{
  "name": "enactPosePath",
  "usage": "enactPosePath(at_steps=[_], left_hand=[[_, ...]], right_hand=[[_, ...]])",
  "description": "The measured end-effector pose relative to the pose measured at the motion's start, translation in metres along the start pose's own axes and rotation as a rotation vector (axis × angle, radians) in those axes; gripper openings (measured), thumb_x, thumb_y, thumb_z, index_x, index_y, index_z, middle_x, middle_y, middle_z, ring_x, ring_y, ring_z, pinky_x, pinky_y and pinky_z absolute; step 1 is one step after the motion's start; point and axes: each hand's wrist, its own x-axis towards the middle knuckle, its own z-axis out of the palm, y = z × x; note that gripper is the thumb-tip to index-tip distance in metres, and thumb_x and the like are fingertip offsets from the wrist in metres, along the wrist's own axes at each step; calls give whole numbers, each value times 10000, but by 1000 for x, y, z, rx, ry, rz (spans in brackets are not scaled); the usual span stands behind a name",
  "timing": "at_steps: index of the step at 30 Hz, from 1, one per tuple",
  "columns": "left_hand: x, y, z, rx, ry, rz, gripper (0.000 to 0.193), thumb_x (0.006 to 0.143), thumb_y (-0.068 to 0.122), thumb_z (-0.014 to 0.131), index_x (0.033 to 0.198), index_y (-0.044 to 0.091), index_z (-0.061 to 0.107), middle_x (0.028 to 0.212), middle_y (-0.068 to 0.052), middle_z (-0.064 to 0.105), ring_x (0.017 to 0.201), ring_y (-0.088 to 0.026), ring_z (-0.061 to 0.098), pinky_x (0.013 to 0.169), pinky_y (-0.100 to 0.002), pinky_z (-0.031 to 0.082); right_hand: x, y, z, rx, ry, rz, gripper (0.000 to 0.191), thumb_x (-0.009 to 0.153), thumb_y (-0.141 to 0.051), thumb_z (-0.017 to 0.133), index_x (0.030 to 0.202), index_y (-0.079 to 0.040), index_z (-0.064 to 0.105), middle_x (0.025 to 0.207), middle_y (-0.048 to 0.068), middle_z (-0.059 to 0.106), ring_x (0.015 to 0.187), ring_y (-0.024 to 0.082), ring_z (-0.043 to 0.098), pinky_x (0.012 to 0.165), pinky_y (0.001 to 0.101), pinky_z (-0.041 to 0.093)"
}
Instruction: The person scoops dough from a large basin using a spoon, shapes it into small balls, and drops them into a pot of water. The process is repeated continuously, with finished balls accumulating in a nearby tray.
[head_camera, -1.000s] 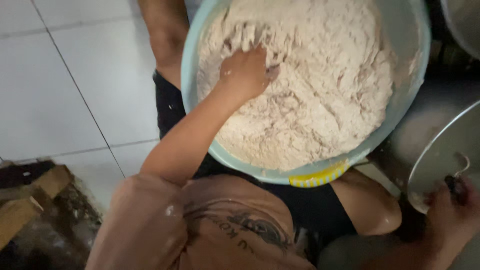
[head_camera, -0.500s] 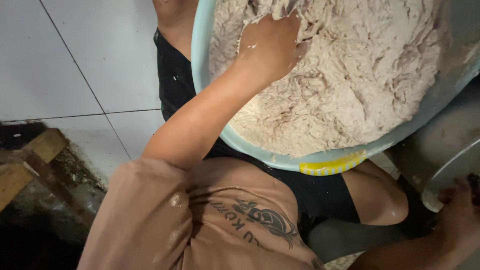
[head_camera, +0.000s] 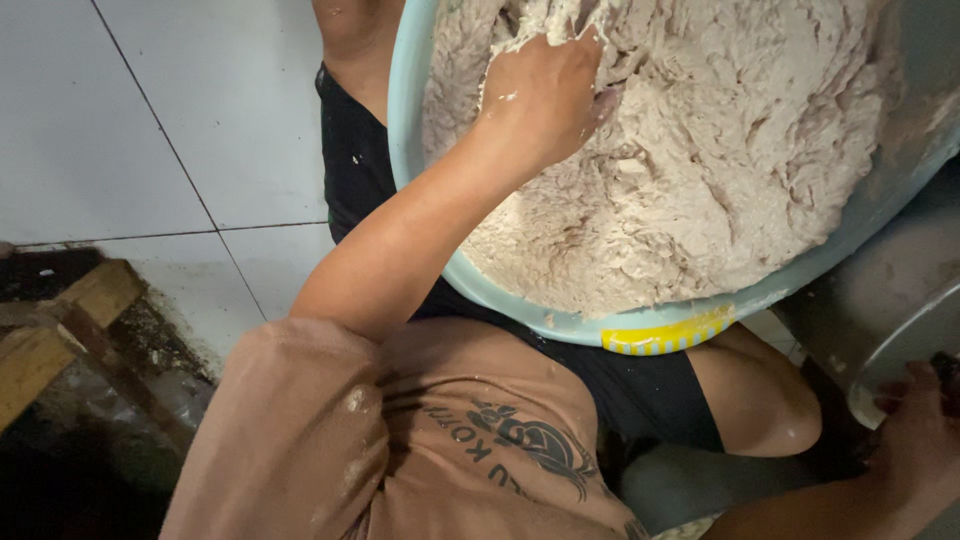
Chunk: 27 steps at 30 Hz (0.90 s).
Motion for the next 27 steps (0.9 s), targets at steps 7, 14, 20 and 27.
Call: enactPosePath(at_steps=[7, 14, 20, 27], left_hand=[[1, -1, 3, 22, -18, -9, 435, 897, 437, 718, 1090, 56, 637, 839, -115, 747, 841, -351, 727, 677, -500, 571], [2, -1, 5, 35, -36, -14, 435, 905, 438, 707, 1100, 55, 642, 850, -124, 744, 839, -346, 729, 665, -499, 574], [0, -2, 5, 24, -2, -11, 431, 904, 447, 711, 1098, 66, 654, 838, -119, 746, 842, -346, 731, 674, -500, 574], [2, -1, 4, 59, -17, -7, 445, 913, 477, 693, 1084, 68, 660, 856, -109, 745, 854, -344, 729, 666, -498, 576]], right_hand=[[-16, -34, -8, 25, 7, -7, 157, 1071, -88, 641, 1147, 46, 671, 886, 190, 693, 710, 241, 678, 547, 380, 519], [-13, -24, -6, 124, 12, -205, 114, 1064, 22, 619, 1119, 102, 679, 982, 201, 715, 796, 229, 708, 667, 342, 577], [-14, -24, -8, 248, -45, -234, 147, 1095, 66, 618, 1230, 126, 617, 1043, 211, 696, 854, 233, 695, 696, 338, 561], [-15, -17, -5, 215, 5, -180, 177, 1058, 65, 605, 1234, 80, 618, 1058, 184, 684, 847, 203, 692, 646, 303, 553]])
